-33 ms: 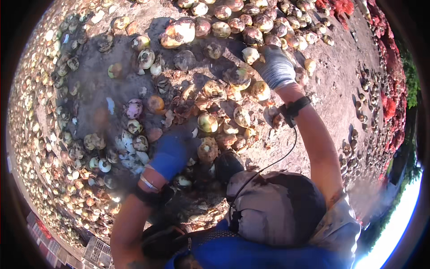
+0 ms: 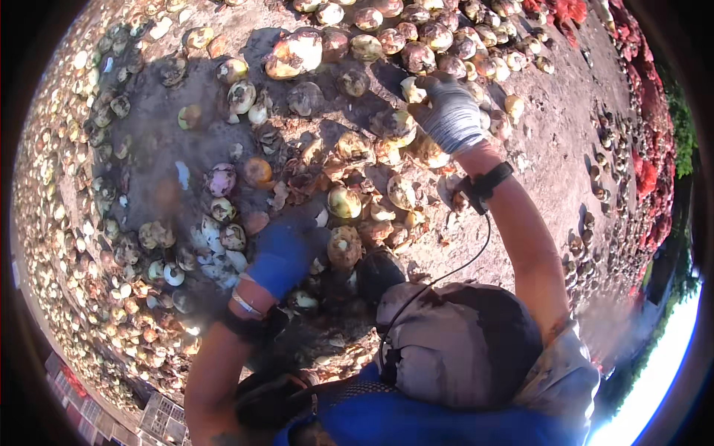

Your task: The person picks up onions from the ground by hand and places them into a plastic crate.

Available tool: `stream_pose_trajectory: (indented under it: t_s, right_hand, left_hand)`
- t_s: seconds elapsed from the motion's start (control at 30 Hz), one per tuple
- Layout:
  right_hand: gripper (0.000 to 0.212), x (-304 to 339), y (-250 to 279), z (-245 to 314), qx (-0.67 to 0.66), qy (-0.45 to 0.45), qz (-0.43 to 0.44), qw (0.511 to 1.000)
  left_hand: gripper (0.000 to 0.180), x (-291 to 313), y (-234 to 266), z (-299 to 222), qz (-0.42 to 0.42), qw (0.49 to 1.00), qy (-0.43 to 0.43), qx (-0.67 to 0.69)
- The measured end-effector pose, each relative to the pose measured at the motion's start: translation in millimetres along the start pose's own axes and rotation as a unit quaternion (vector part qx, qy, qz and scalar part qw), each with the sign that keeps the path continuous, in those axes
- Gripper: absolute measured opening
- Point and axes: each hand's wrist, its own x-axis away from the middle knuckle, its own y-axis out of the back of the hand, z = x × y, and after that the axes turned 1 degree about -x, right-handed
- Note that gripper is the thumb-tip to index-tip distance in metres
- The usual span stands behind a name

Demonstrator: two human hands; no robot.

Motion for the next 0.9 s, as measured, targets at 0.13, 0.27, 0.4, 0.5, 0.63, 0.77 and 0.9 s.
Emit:
stream_pose_trajectory:
  t_s: [0.13, 0.27, 0.4, 0.5, 0.63, 0.77, 0.9]
  right_hand:
    - [0.058, 13, -38, 33, 0.201, 0.167, 0.129, 0.957]
    - [0.065, -8, -29, 24, -0.016, 0.015, 0.106, 0.994]
    - [0.050, 7, -50, 11, -0.716, -0.139, 0.155, 0.666]
    - [0.048, 43, -44, 49, -0.805, -0.165, 0.189, 0.537]
    - [0.042, 76, -29, 113, -0.640, -0.212, 0.316, 0.667]
    - [0.043, 101, -31, 123, -0.549, -0.036, 0.312, 0.775]
    - [0.047, 103, -44, 93, -0.607, -0.062, 0.369, 0.701]
  left_hand:
    - [0.040, -1, -12, 31, -0.062, 0.996, -0.050, 0.026]
    - [0.044, 3, -13, 27, -0.091, 0.994, -0.066, 0.006]
    - [0.058, -2, -13, 16, -0.083, 0.989, -0.014, 0.123]
    - [0.072, -2, -5, -16, -0.136, 0.979, -0.018, 0.148]
    - [0.088, -9, -10, -22, -0.200, 0.966, -0.157, -0.043]
    - [0.086, -9, -13, -30, -0.164, 0.986, -0.034, -0.014]
    - [0.069, -12, -14, -15, -0.124, 0.986, -0.001, 0.111]
